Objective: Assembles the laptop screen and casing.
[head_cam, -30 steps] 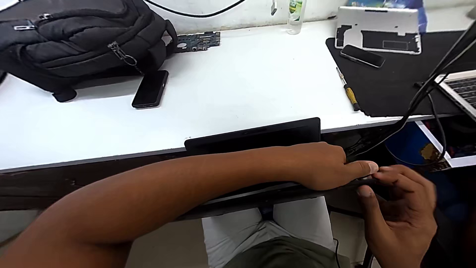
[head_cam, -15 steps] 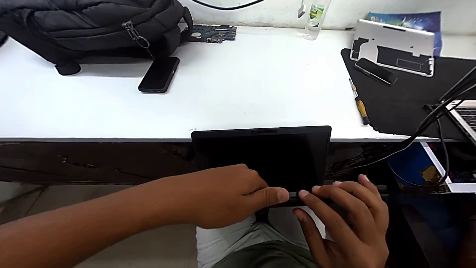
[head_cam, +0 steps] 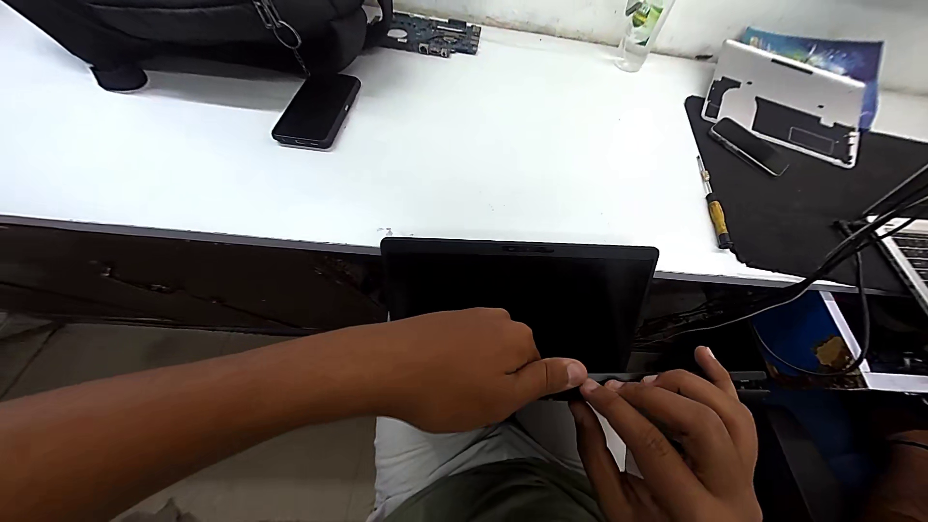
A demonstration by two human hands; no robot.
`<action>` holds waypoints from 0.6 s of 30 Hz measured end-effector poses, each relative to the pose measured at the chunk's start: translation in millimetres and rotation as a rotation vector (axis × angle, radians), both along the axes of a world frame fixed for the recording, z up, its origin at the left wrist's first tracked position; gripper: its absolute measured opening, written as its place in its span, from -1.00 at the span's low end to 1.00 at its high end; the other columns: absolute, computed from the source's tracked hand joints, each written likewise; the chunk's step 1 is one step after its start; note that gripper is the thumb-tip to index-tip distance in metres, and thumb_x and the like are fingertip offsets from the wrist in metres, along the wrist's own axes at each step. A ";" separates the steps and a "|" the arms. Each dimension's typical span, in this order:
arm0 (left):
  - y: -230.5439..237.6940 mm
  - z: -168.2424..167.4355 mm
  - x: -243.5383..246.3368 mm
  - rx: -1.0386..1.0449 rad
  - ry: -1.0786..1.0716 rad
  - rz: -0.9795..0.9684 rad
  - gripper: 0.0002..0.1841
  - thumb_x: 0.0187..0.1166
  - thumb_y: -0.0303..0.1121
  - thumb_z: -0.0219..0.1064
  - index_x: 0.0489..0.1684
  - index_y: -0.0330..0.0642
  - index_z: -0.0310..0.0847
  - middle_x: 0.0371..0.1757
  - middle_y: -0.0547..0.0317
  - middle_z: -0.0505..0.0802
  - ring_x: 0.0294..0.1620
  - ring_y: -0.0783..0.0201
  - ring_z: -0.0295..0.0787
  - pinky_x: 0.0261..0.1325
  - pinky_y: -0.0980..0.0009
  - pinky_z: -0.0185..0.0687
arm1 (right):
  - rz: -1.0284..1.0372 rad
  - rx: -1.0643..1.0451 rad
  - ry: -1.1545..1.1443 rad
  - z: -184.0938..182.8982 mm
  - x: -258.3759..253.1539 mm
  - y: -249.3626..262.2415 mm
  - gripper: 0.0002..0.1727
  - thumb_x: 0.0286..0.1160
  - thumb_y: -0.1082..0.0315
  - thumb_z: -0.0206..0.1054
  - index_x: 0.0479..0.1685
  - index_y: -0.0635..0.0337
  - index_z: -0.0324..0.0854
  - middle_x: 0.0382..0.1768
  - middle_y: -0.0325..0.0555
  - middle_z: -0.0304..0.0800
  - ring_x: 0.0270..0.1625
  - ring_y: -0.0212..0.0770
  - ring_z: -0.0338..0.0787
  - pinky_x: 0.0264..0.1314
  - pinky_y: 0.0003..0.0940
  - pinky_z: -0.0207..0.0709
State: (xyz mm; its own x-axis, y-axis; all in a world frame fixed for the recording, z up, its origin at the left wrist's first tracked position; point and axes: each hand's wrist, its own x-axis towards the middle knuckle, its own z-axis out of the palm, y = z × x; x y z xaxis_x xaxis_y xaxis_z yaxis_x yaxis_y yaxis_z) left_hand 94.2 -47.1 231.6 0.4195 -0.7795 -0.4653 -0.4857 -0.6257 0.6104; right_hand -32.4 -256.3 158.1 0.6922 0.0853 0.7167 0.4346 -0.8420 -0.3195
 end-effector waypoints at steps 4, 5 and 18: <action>2.2 0.8 -1.4 -0.002 -0.012 0.003 -0.28 0.77 0.30 -0.26 -0.58 0.04 0.62 -0.70 0.38 0.50 -0.65 0.47 0.48 -0.63 0.47 0.28 | -0.010 -0.018 -0.003 2.9 0.4 6.9 -0.81 0.33 0.19 0.56 -0.09 -0.13 0.85 -0.19 -0.41 0.69 0.13 -0.30 0.67 0.72 0.31 0.16; 1.8 1.8 -1.6 0.003 -0.016 -0.002 -0.28 0.77 0.30 -0.26 -0.56 0.02 0.63 -0.69 0.38 0.51 -0.63 0.46 0.49 -0.61 0.46 0.29 | -0.019 -0.022 -0.010 3.0 0.4 8.8 -0.82 0.33 0.20 0.55 -0.11 -0.12 0.84 -0.21 -0.40 0.69 0.12 -0.30 0.68 0.72 0.29 0.17; 4.4 9.5 -7.7 -0.099 -0.058 -0.014 -0.32 0.84 0.13 -0.09 -0.48 -0.24 0.69 -0.62 0.18 0.59 -0.50 0.26 0.58 -0.44 0.24 0.42 | 0.016 -0.224 0.056 18.3 2.9 19.6 -0.78 0.53 0.21 0.25 -0.20 0.17 0.69 -0.25 -0.04 0.65 -0.01 -0.07 0.69 0.59 0.00 0.28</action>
